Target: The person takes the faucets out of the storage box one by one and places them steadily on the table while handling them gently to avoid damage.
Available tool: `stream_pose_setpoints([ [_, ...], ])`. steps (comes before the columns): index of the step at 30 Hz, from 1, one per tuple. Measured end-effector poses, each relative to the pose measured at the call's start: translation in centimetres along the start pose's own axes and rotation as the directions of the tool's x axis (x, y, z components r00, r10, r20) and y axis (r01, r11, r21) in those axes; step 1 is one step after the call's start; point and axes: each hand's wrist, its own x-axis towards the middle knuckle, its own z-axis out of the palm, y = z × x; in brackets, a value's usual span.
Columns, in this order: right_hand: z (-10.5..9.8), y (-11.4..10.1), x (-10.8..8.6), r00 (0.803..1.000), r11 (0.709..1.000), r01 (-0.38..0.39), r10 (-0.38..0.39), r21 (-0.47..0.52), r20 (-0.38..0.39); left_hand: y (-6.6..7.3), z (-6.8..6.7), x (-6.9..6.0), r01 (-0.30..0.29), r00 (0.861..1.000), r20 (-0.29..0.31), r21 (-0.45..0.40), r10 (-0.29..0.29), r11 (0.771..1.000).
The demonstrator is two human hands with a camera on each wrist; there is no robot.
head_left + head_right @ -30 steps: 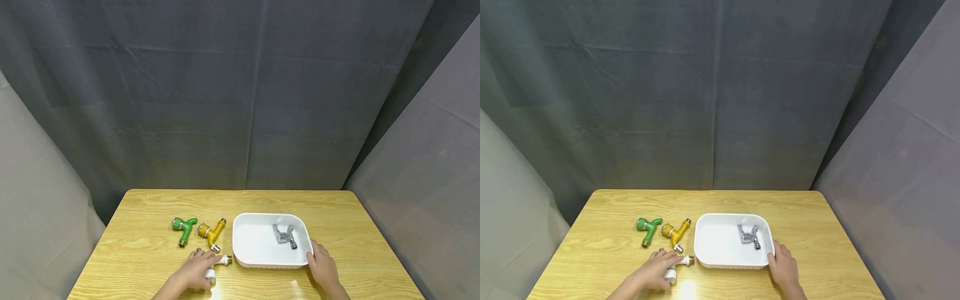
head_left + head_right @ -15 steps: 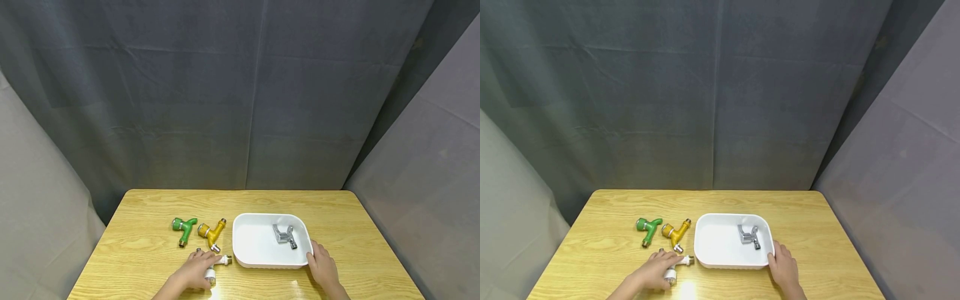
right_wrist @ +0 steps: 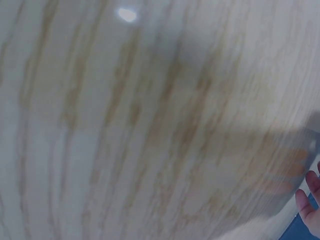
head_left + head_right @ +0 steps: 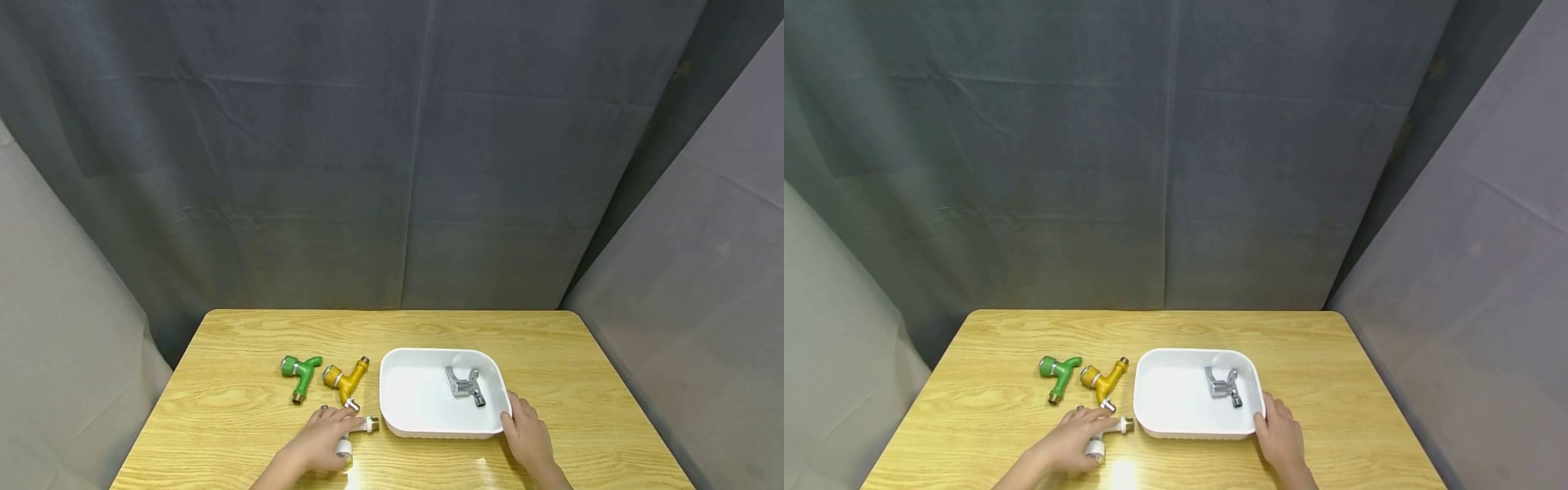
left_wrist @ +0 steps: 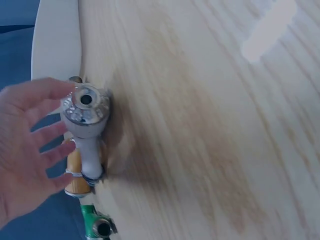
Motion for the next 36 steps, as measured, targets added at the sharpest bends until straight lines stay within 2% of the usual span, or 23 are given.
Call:
stream_pose_setpoints([
  [3, 0.0, 0.0, 0.0, 1.0, 1.0, -0.009, 0.009, 0.001, 0.009, 0.6, -0.3, 0.6, -0.031, 0.996, -0.081, -0.015, 0.03, 0.999],
  [6, -0.1, -0.1, 0.0, 1.0, 1.0, -0.014, 0.014, 0.003, 0.014, 1.4, -0.5, 1.4, -0.062, 0.977, -0.207, -0.018, 0.057, 0.998],
  [8, -0.2, -0.1, 0.0, 1.0, 1.0, -0.018, 0.018, 0.002, 0.023, 2.1, -0.5, 2.0, -0.084, 0.949, -0.304, -0.008, 0.078, 0.996],
  [10, -0.2, -0.1, 0.0, 1.0, 1.0, -0.017, 0.017, 0.001, 0.022, 2.6, -0.4, 2.8, -0.107, 0.914, -0.393, 0.015, 0.105, 0.994],
  [12, -0.3, -0.1, 0.0, 1.0, 1.0, -0.019, 0.019, 0.0, 0.024, 3.2, -0.4, 3.7, -0.128, 0.885, -0.446, 0.041, 0.133, 0.991],
  [15, -0.2, 0.0, 0.0, 1.0, 1.0, -0.015, 0.015, -0.002, 0.019, 4.1, -0.5, 5.2, -0.148, 0.865, -0.465, 0.121, 0.188, 0.982],
  [18, -0.2, 0.0, 0.0, 1.0, 1.0, -0.013, 0.013, -0.004, 0.017, 4.9, -0.8, 6.8, -0.166, 0.86, -0.442, 0.227, 0.253, 0.96],
  [21, -0.2, -0.1, 0.1, 1.0, 1.0, -0.01, 0.01, -0.001, 0.017, 5.6, -1.0, 8.6, -0.192, 0.854, -0.405, 0.338, 0.327, 0.921],
  [24, -0.2, -0.1, 0.1, 1.0, 1.0, -0.009, 0.009, 0.002, 0.019, 6.2, -1.2, 10.3, -0.226, 0.84, -0.372, 0.423, 0.396, 0.877],
  [26, -0.2, -0.1, 0.0, 1.0, 1.0, -0.009, 0.009, 0.005, 0.018, 6.6, -1.3, 11.4, -0.242, 0.836, -0.343, 0.47, 0.429, 0.849],
  [28, -0.2, -0.1, 0.0, 1.0, 1.0, -0.007, 0.007, 0.008, 0.015, 6.9, -1.3, 12.3, -0.254, 0.841, -0.308, 0.501, 0.444, 0.828],
  [32, -0.1, -0.2, 0.0, 1.0, 1.0, -0.001, 0.001, 0.009, -0.006, 7.6, -1.2, 13.9, -0.263, 0.873, -0.227, 0.525, 0.431, 0.809],
  [36, -0.2, -0.3, 0.0, 1.0, 1.0, -0.001, 0.001, 0.009, -0.016, 8.5, -1.1, 15.2, -0.256, 0.907, -0.164, 0.517, 0.388, 0.816],
])
